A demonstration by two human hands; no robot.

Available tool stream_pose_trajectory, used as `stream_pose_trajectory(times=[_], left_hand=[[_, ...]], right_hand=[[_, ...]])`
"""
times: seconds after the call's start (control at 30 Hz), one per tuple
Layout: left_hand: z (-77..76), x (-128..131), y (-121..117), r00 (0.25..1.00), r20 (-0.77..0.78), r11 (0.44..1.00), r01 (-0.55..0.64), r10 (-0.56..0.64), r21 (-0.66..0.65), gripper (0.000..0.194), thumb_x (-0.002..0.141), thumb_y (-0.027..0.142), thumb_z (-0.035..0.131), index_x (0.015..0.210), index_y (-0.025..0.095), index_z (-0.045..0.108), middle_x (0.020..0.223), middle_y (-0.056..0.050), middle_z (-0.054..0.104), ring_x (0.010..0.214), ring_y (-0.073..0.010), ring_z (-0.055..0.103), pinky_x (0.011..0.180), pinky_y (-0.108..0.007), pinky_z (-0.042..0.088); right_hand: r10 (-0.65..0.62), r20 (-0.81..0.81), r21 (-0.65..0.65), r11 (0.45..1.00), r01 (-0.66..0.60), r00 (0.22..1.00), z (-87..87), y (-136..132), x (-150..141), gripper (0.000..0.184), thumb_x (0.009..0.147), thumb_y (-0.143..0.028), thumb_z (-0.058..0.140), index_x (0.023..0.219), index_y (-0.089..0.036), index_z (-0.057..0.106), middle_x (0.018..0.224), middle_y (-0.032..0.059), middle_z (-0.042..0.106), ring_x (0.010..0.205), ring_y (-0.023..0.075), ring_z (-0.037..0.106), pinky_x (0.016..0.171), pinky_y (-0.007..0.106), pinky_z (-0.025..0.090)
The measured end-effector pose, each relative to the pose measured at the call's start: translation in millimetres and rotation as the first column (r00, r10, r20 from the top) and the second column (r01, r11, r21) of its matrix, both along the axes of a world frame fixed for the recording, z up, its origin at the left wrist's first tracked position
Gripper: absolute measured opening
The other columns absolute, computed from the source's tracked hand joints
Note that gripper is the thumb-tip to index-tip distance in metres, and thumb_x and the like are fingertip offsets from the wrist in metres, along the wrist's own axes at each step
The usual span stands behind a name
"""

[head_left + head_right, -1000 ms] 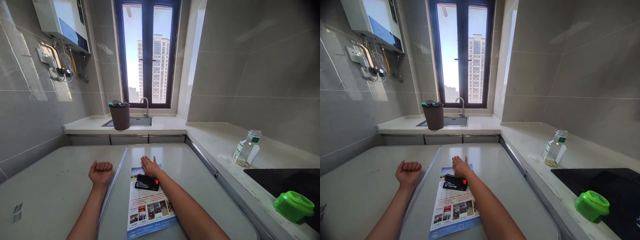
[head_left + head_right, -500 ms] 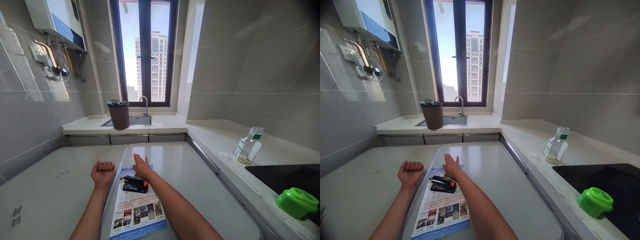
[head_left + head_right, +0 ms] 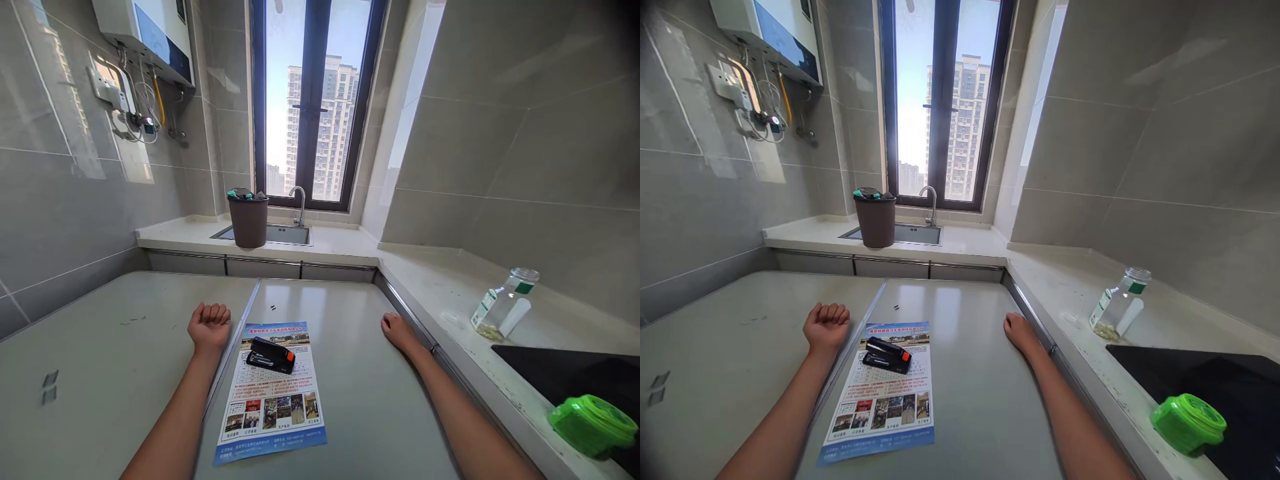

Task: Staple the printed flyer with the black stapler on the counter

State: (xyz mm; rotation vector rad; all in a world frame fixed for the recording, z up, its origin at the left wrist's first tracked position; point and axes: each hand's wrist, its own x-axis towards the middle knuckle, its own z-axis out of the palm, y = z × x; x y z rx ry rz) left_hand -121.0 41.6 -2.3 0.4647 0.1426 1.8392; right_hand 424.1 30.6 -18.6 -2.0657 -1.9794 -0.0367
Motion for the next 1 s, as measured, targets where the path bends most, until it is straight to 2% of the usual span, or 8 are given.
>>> stream_pose_trajectory(times=[0.1, 0.27, 0.47, 0.53, 0.67, 0.77, 0.87, 1.0], left_hand=[[-1.9, 1, 0, 1.000, -0.031, 1.000, 0.001, -0.001, -0.006, 0.053, 0.085, 0.023, 0.062, 0.057, 0.019, 0.017, 0.048, 0.005, 0.025, 0.045, -0.0097, 0.030, 0.044, -0.029, 0.023], [-2.4, 3, -1, 0.998, -0.063, 1.000, -0.007, 0.005, -0.023, 0.052, 0.086, 0.022, 0.061, 0.056, 0.019, 0.019, 0.048, 0.005, 0.027, 0.045, -0.0097, 0.031, 0.044, -0.029, 0.024], [-2.9, 1, 1, 0.993, -0.111, 0.999, -0.037, 0.036, -0.006, 0.051, 0.090, 0.023, 0.060, 0.052, 0.019, 0.025, 0.047, 0.004, 0.028, 0.046, -0.0103, 0.031, 0.045, -0.028, 0.028], [-5.4, -1, 5, 0.990, -0.124, 0.998, -0.063, 0.062, -0.001, 0.049, 0.094, 0.026, 0.059, 0.053, 0.019, 0.034, 0.047, 0.004, 0.029, 0.045, -0.0099, 0.030, 0.044, -0.027, 0.028], [-8.4, -1, 12, 0.976, -0.159, 0.987, -0.154, 0.146, -0.036, 0.032, 0.101, 0.037, 0.057, 0.078, 0.016, 0.064, 0.045, 0.008, 0.027, 0.041, -0.0091, 0.023, 0.040, -0.024, 0.025], [-4.5, 4, 10, 0.965, -0.193, 0.982, -0.185, 0.177, -0.025, 0.015, 0.097, 0.030, 0.065, 0.103, 0.017, 0.069, 0.050, 0.009, 0.034, 0.043, -0.0081, 0.029, 0.041, -0.021, 0.030], [1.5, 9, 4, 0.961, -0.220, 0.985, -0.174, 0.168, -0.006, 0.029, 0.091, 0.026, 0.071, 0.120, 0.023, 0.066, 0.062, 0.006, 0.047, 0.050, -0.0081, 0.040, 0.046, -0.019, 0.037], [5.4, 10, -2, 0.975, -0.201, 0.994, -0.108, 0.099, -0.033, 0.041, 0.091, 0.052, 0.066, 0.120, 0.023, 0.066, 0.066, 0.003, 0.048, 0.052, -0.0110, 0.042, 0.043, -0.022, 0.037]], right_hand=[[-0.047, -0.015, 0.022, 0.999, 0.047, 0.999, -7.8, -3, 20, 0.028, 0.099, -0.021, 0.042, 0.083, -0.018, 0.065, 0.091, 0.0094, 0.069, 0.082, 0.0184, 0.059, 0.069, 0.026, 0.032], [-0.051, -0.063, 0.045, 0.998, 0.054, 0.997, -20.1, 4, 19, 0.022, 0.098, -0.024, 0.046, 0.085, -0.020, 0.064, 0.097, 0.0067, 0.068, 0.086, 0.0185, 0.060, 0.070, 0.025, 0.032], [-0.068, -0.104, 0.028, 0.997, 0.071, 0.992, -14.9, 1, 23, 0.022, 0.096, -0.026, 0.048, 0.086, -0.020, 0.066, 0.095, 0.0054, 0.071, 0.088, 0.0182, 0.062, 0.073, 0.024, 0.037], [-0.103, -0.089, 0.008, 0.995, 0.104, 0.991, -12.6, -2, 21, 0.024, 0.095, -0.027, 0.048, 0.086, -0.020, 0.069, 0.092, 0.0065, 0.072, 0.088, 0.0196, 0.064, 0.075, 0.025, 0.040], [-0.262, -0.036, -0.017, 0.965, 0.262, 0.964, -13.7, -4, 6, 0.031, 0.095, -0.025, 0.048, 0.088, -0.013, 0.076, 0.089, 0.0184, 0.074, 0.088, 0.0283, 0.070, 0.078, 0.035, 0.047], [-0.354, -0.007, -0.010, 0.935, 0.354, 0.935, -16.3, -5, -6, 0.037, 0.097, -0.021, 0.042, 0.094, -0.009, 0.077, 0.096, 0.0246, 0.074, 0.093, 0.0325, 0.073, 0.081, 0.040, 0.049], [-0.405, -0.001, -0.017, 0.914, 0.405, 0.914, -16.4, -5, -17, 0.043, 0.100, -0.020, 0.037, 0.095, -0.009, 0.078, 0.096, 0.0244, 0.074, 0.093, 0.0331, 0.074, 0.080, 0.043, 0.050], [-0.471, -0.011, -0.014, 0.882, 0.471, 0.882, -17.2, -8, -37, 0.047, 0.103, -0.030, 0.035, 0.100, -0.011, 0.077, 0.102, 0.0267, 0.072, 0.101, 0.0362, 0.070, 0.081, 0.049, 0.048]])
